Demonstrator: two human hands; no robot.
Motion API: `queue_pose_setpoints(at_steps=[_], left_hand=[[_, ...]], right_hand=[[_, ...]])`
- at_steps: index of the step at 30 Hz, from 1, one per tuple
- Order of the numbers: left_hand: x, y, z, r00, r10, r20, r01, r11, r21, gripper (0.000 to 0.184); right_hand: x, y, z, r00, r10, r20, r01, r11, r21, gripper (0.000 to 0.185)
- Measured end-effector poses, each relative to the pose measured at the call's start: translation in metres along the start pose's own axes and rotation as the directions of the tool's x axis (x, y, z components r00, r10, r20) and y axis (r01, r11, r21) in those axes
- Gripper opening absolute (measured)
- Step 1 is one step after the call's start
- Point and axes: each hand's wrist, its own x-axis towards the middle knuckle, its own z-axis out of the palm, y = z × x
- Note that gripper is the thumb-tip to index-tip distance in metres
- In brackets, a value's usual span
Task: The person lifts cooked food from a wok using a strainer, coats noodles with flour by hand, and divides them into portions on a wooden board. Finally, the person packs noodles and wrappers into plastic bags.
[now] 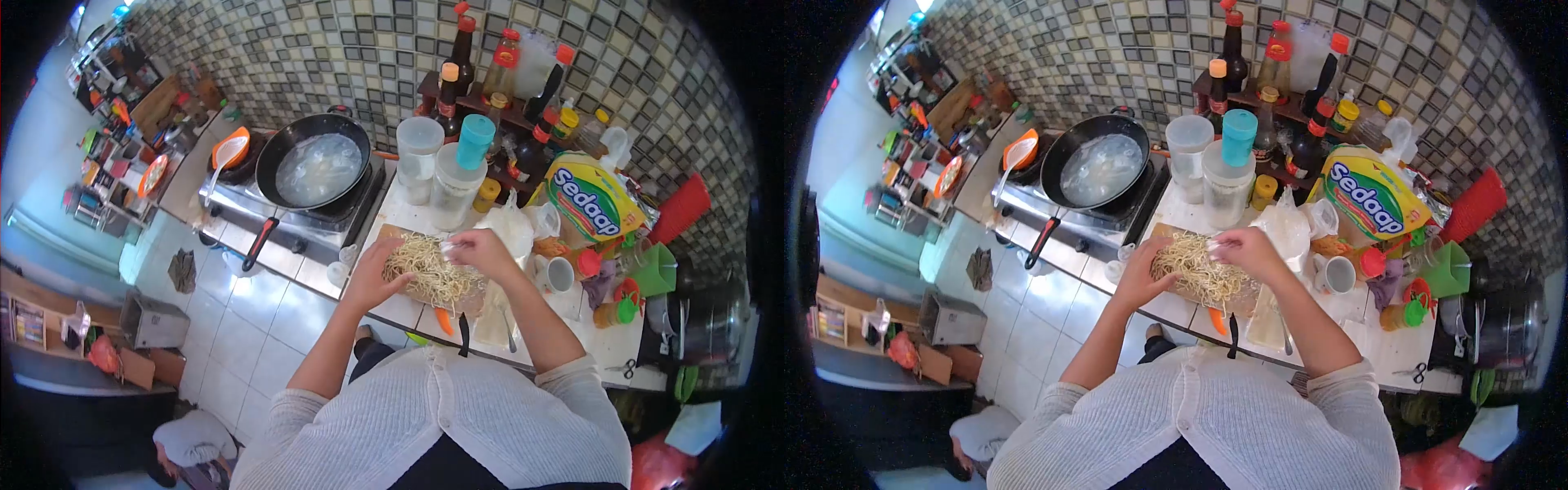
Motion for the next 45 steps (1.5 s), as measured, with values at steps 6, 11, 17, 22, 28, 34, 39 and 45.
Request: queue_pose_setpoints(at_steps=[6, 11, 17, 22, 28, 34, 39, 45], left_hand=[[-0.005, 0.019, 0.019, 0.999, -0.040, -0.009, 0.041, 0.973, 0.226, 0.074], [-0.005, 0.041, 0.038, 0.994, -0.001, -0.105, 0.052, 0.876, 0.479, 0.064], [0.006, 0.017, 0.050, 0.980, -0.091, -0.178, 0.143, 0.941, 0.306, 0.038], [0.012, 0.003, 0.048, 0.979, 0.004, -0.206, 0.024, 0.991, 0.134, 0.028], [0.019, 0.032, 0.043, 0.959, -0.002, -0.284, 0.047, 0.988, 0.149, 0.029], [0.019, 0.018, 0.045, 0.981, -0.091, -0.173, 0.121, 0.978, 0.169, 0.032], [0.018, 0.020, 0.047, 0.973, -0.117, -0.198, 0.086, 0.983, -0.161, 0.022], [0.021, -0.003, 0.054, 0.953, -0.289, -0.086, 0.184, 0.783, -0.594, 0.023]], right_hand=[[-0.004, -0.011, 0.015, 0.975, -0.192, 0.113, 0.220, 0.906, -0.362, 0.026], [-0.025, 0.018, 0.014, 0.797, -0.468, 0.382, 0.592, 0.476, -0.651, 0.035], [-0.025, 0.054, 0.000, 0.807, -0.421, 0.413, 0.578, 0.422, -0.698, 0.035], [-0.025, 0.035, -0.006, 0.883, -0.396, 0.250, 0.461, 0.640, -0.614, 0.032], [-0.019, 0.040, 0.022, 0.841, -0.540, 0.009, 0.429, 0.657, -0.620, 0.024], [-0.012, 0.040, 0.012, 0.914, -0.404, -0.043, 0.327, 0.794, -0.512, 0.024], [-0.023, 0.020, -0.001, 0.903, -0.409, -0.129, 0.331, 0.856, -0.397, 0.024], [-0.033, 0.006, -0.007, 0.863, -0.449, -0.231, 0.385, 0.881, -0.274, 0.024]])
